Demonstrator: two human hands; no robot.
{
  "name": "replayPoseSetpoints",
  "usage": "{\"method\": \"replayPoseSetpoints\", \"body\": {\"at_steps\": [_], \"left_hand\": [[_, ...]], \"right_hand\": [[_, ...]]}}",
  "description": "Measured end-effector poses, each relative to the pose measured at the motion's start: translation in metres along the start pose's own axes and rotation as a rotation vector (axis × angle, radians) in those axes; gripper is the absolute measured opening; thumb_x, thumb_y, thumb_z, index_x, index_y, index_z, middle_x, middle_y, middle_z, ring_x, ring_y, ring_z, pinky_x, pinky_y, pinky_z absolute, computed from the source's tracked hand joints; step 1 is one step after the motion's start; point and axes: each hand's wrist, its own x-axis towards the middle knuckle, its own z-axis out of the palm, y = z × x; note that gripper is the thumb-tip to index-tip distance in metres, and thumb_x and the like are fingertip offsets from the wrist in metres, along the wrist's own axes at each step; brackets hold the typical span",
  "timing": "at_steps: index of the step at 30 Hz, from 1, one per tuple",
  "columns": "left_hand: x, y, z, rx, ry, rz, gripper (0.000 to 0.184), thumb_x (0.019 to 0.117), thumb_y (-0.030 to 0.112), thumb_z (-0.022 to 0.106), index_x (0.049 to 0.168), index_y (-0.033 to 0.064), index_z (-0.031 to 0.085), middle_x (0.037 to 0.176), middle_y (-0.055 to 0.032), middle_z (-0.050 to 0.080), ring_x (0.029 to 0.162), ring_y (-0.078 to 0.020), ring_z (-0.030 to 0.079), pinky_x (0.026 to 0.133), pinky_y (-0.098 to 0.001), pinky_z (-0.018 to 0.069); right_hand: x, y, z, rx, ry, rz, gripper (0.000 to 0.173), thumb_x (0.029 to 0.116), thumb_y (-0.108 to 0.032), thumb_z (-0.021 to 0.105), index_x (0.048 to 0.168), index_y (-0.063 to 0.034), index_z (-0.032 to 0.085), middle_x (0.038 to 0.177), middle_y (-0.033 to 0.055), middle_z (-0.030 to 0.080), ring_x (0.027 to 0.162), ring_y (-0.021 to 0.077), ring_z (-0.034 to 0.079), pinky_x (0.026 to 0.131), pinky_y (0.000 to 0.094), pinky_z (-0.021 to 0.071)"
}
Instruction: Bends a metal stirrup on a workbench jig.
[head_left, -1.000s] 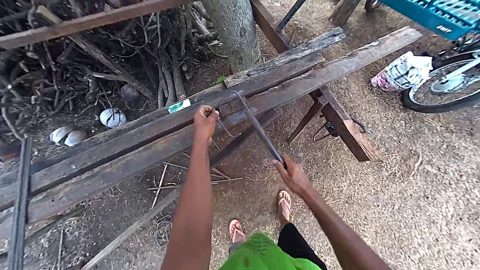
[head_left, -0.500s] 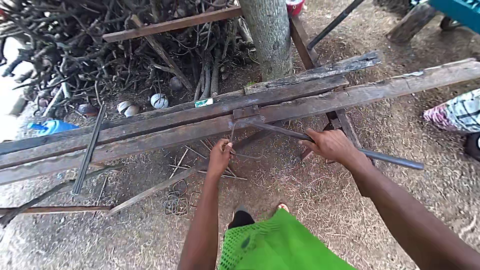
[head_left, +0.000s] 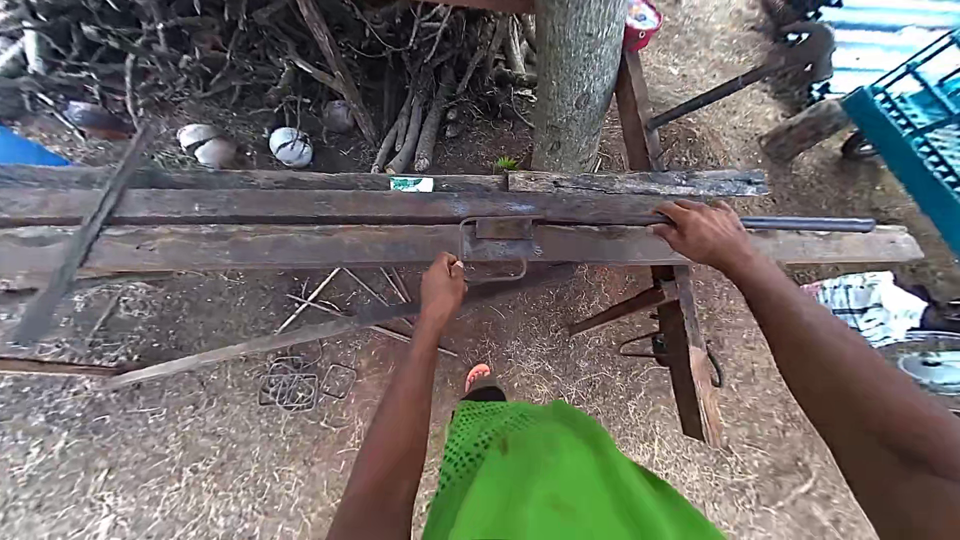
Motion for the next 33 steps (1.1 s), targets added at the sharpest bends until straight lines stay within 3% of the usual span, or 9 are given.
{"method": "replayPoseSetpoints", "body": {"at_steps": [7, 9, 12, 15, 17, 21, 27, 30, 33], "left_hand": [[0.020, -0.006, 0.025, -0.019, -0.139, -0.066, 0.032, 0.1102, 0.024, 0.046, 0.131, 0.0010, 0.056, 0.091, -0.0160, 0.073, 0.074, -0.0262, 0.073, 0.073, -0.0464, 0.0621], [0.022, -0.001, 0.014, 0.103, -0.150, -0.025, 0.033, 0.1095, 0.025, 0.048, 0.128, 0.0017, 0.061, 0.093, -0.0173, 0.073, 0.079, -0.0300, 0.073, 0.077, -0.0517, 0.0606], [0.022, 0.009, -0.004, 0.266, 0.003, 0.108, 0.030, 0.1066, 0.025, 0.054, 0.123, 0.0029, 0.066, 0.099, -0.0238, 0.071, 0.089, -0.0440, 0.070, 0.079, -0.0658, 0.0548], [0.048, 0.018, -0.006, 0.318, 0.067, 0.255, 0.036, 0.1060, 0.022, 0.057, 0.133, -0.0004, 0.062, 0.122, -0.0243, 0.067, 0.113, -0.0425, 0.065, 0.100, -0.0610, 0.0510], [0.071, 0.012, 0.007, 0.304, 0.069, 0.335, 0.036, 0.1057, 0.020, 0.056, 0.134, -0.0015, 0.063, 0.127, -0.0240, 0.066, 0.123, -0.0406, 0.061, 0.109, -0.0557, 0.0459], [0.088, -0.001, 0.036, 0.267, 0.212, 0.447, 0.024, 0.1043, 0.012, 0.057, 0.116, -0.0038, 0.071, 0.113, -0.0228, 0.067, 0.110, -0.0375, 0.066, 0.100, -0.0511, 0.0530], [0.083, -0.009, 0.059, 0.280, 0.353, 0.459, 0.035, 0.1048, 0.027, 0.057, 0.120, -0.0021, 0.069, 0.117, -0.0225, 0.065, 0.117, -0.0378, 0.061, 0.104, -0.0507, 0.0501], [0.084, -0.007, 0.067, 0.277, 0.430, 0.432, 0.031, 0.1055, 0.022, 0.055, 0.117, -0.0023, 0.070, 0.115, -0.0225, 0.066, 0.115, -0.0375, 0.062, 0.103, -0.0494, 0.0504], [0.090, -0.008, 0.070, 0.267, 0.489, 0.451, 0.026, 0.1033, 0.016, 0.057, 0.112, -0.0024, 0.073, 0.109, -0.0217, 0.068, 0.110, -0.0367, 0.064, 0.101, -0.0468, 0.0514]], "right_hand": [[0.025, 0.019, 0.022, 0.042, -0.193, 0.074, 0.039, 0.1055, -0.039, 0.057, 0.132, -0.0118, 0.064, 0.129, 0.0204, 0.066, 0.121, 0.0441, 0.062, 0.100, 0.0720, 0.0404], [0.027, 0.023, 0.039, 0.077, -0.224, 0.091, 0.041, 0.1056, -0.040, 0.056, 0.135, -0.0119, 0.063, 0.129, 0.0211, 0.066, 0.120, 0.0444, 0.062, 0.100, 0.0730, 0.0401], [0.025, 0.030, 0.066, 0.105, -0.187, 0.062, 0.038, 0.1045, -0.041, 0.058, 0.129, -0.0117, 0.066, 0.124, 0.0195, 0.068, 0.115, 0.0433, 0.065, 0.099, 0.0719, 0.0425], [0.027, 0.032, 0.073, 0.125, -0.165, 0.050, 0.039, 0.1037, -0.042, 0.059, 0.127, -0.0123, 0.066, 0.121, 0.0179, 0.069, 0.113, 0.0416, 0.065, 0.096, 0.0706, 0.0432], [0.031, 0.034, 0.077, 0.128, -0.180, 0.052, 0.040, 0.1043, -0.043, 0.058, 0.131, -0.0136, 0.065, 0.126, 0.0176, 0.068, 0.117, 0.0408, 0.064, 0.098, 0.0702, 0.0427], [0.038, 0.039, 0.078, 0.110, -0.214, 0.046, 0.041, 0.1048, -0.045, 0.056, 0.132, -0.0155, 0.063, 0.125, 0.0173, 0.068, 0.119, 0.0386, 0.064, 0.102, 0.0660, 0.0427], [0.022, 0.046, 0.094, 0.212, -0.225, -0.031, 0.042, 0.1049, -0.043, 0.056, 0.132, -0.0116, 0.061, 0.115, 0.0181, 0.071, 0.105, 0.0402, 0.070, 0.094, 0.0644, 0.0511], [0.014, 0.046, 0.108, 0.249, -0.183, -0.062, 0.039, 0.1041, -0.043, 0.058, 0.126, -0.0104, 0.063, 0.115, 0.0168, 0.070, 0.095, 0.0398, 0.071, 0.081, 0.0642, 0.0553], [0.016, 0.045, 0.107, 0.255, -0.190, -0.076, 0.040, 0.1060, -0.041, 0.055, 0.127, -0.0079, 0.062, 0.116, 0.0183, 0.069, 0.098, 0.0410, 0.070, 0.084, 0.0636, 0.0543]]}}
